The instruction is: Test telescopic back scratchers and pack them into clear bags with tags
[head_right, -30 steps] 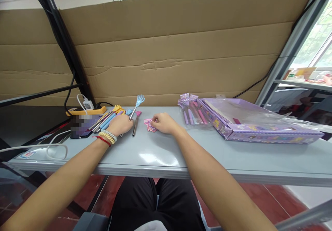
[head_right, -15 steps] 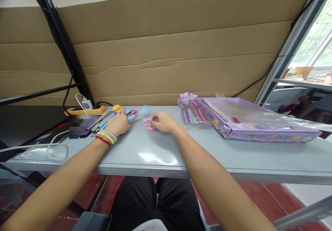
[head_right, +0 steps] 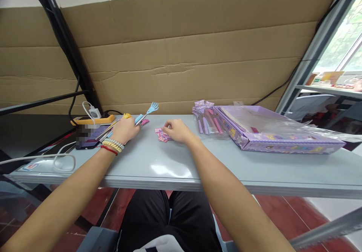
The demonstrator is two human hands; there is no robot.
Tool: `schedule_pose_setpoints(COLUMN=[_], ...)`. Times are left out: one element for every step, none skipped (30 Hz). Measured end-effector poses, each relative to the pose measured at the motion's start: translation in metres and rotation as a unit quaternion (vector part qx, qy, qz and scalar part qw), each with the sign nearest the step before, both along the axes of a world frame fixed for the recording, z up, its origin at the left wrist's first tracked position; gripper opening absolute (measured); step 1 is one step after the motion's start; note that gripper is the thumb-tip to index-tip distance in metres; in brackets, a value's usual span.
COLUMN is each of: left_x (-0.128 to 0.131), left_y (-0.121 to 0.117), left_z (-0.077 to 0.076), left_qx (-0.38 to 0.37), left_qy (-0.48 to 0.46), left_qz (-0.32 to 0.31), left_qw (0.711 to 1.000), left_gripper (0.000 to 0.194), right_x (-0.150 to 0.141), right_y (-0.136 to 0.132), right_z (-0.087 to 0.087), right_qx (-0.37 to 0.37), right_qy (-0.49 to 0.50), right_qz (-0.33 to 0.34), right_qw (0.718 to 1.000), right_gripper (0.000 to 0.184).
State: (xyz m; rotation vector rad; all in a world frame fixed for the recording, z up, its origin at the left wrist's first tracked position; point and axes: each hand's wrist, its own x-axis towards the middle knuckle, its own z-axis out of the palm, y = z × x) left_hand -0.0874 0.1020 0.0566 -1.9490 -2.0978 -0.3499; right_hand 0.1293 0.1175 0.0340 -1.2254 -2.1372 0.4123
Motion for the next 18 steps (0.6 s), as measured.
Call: schedule_pose_setpoints(left_x=[0.007,0.015,0.025,0.036,0.047,0.059,0.069,0.077,0.084,0.087,0.088,0.087,0.083,0.077,0.070,0.061,0.053,0.045], left_y=[-0.001,-0.001,-0.002,-0.003,-0.003,-0.003,-0.003,-0.002,-0.001,0.000,0.001,0.002,0.003,0.004,0.006,0.007,0.009,0.011], left_z=[0.003,0.007,0.010,0.012,0.014,0.015,0.014,0.012,0.010,0.007,0.003,0.000,-0.003,-0.005,-0.006,-0.006,-0.006,-0.005], left_qx=[0.005,0.005,0.001,-0.002,-0.006,-0.010,-0.004,0.002,0.007,0.013,0.017,0.019,0.021,0.018,0.009,-0.001,-0.015,-0.022], left_qy=[-0.009,-0.015,-0.014,-0.013,-0.012,-0.013,-0.018,-0.024,-0.032,-0.040,-0.047,-0.054,-0.061,-0.068,-0.078,-0.091,-0.108,-0.129], left_qz=[-0.023,-0.053,-0.090,-0.124,-0.152,-0.174,-0.182,-0.189,-0.195,-0.198,-0.201,-0.202,-0.202,-0.205,-0.211,-0.222,-0.240,-0.252], left_qw=[1.000,0.998,0.996,0.992,0.988,0.985,0.983,0.982,0.980,0.979,0.978,0.978,0.977,0.976,0.974,0.971,0.965,0.959], left_gripper=[0.039,0.038,0.036,0.034,0.034,0.034,0.036,0.038,0.039,0.039,0.039,0.039,0.041,0.045,0.049,0.055,0.059,0.064], right_x=[-0.001,-0.002,-0.003,-0.003,-0.003,-0.003,-0.002,-0.001,0.000,0.001,0.002,0.003,0.003,0.004,0.005,0.007,0.009,0.013], right_y=[0.000,0.000,0.001,0.002,0.003,0.004,0.005,0.007,0.008,0.009,0.009,0.010,0.011,0.011,0.012,0.012,0.013,0.013], right_z=[0.000,0.000,0.000,0.000,0.001,0.001,0.001,0.001,0.001,0.001,0.001,0.001,0.001,0.002,0.003,0.005,0.007,0.009], right_qx=[-0.019,-0.045,-0.077,-0.110,-0.138,-0.156,-0.162,-0.160,-0.154,-0.147,-0.142,-0.140,-0.142,-0.143,-0.143,-0.142,-0.139,-0.135], right_qy=[0.030,0.071,0.120,0.170,0.216,0.256,0.289,0.318,0.343,0.366,0.385,0.398,0.409,0.420,0.435,0.454,0.476,0.497], right_qz=[0.004,0.012,0.022,0.033,0.045,0.055,0.062,0.067,0.070,0.071,0.072,0.071,0.070,0.065,0.054,0.036,0.013,-0.012], right_qw=[0.999,0.996,0.990,0.979,0.965,0.952,0.941,0.932,0.924,0.916,0.909,0.904,0.899,0.894,0.887,0.879,0.868,0.857], right_gripper=[0.026,0.030,0.033,0.037,0.042,0.046,0.050,0.052,0.053,0.054,0.053,0.053,0.052,0.050,0.049,0.047,0.044,0.043])
